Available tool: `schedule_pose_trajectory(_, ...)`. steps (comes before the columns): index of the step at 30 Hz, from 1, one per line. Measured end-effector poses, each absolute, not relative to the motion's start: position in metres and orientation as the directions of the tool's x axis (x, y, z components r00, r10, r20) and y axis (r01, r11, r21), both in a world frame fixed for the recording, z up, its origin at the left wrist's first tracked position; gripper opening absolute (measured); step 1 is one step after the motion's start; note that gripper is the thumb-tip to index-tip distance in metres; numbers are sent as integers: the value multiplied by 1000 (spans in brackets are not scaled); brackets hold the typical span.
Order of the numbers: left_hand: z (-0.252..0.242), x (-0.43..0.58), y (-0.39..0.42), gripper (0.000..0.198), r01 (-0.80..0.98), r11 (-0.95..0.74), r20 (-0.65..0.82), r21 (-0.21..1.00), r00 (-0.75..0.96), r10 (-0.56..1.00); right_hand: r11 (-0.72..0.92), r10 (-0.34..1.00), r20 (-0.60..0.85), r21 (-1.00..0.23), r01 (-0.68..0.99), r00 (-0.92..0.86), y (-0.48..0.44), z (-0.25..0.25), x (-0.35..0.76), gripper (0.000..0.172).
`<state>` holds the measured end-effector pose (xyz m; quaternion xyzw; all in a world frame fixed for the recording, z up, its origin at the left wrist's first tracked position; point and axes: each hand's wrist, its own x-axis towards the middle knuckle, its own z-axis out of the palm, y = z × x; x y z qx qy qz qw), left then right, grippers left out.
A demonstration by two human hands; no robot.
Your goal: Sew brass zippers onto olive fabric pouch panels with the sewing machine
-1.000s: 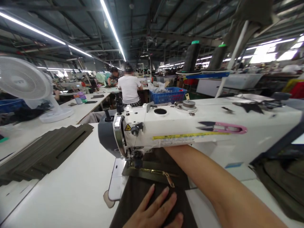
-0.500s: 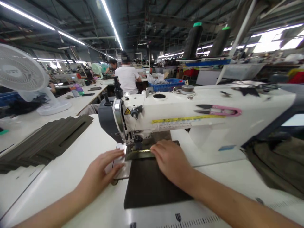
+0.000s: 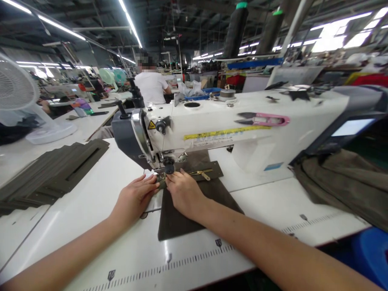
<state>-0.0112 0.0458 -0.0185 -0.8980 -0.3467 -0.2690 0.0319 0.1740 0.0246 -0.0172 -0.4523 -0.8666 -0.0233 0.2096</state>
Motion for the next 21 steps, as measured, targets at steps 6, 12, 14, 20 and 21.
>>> schedule_pose_trajectory(6, -15, -9, 48, 21, 626, -773, 490, 99, 646, 585, 594, 769, 395, -149, 791, -503, 27, -20, 174, 26)
schedule_pose_trajectory(12, -15, -7, 54, 18, 634, -767, 483, 95, 645, 593, 584, 783, 367, -159, 796, -502, 35, -20, 175, 26)
schedule_pose_trajectory(14, -15, -6, 54, 17, 631, -770, 488, 97, 644, 589, 584, 782, 374, -163, 795, -498, 36, -21, 175, 25)
schedule_pose_trajectory(20, -15, -6, 54, 15, 636, -763, 499, 118, 626, 599, 586, 777, 397, -170, 793, -489, 37, -23, 175, 24)
schedule_pose_trajectory(21, -15, -6, 54, 15, 639, -760, 498, 120, 624, 602, 585, 777, 397, -168, 793, -489, 38, -23, 174, 24)
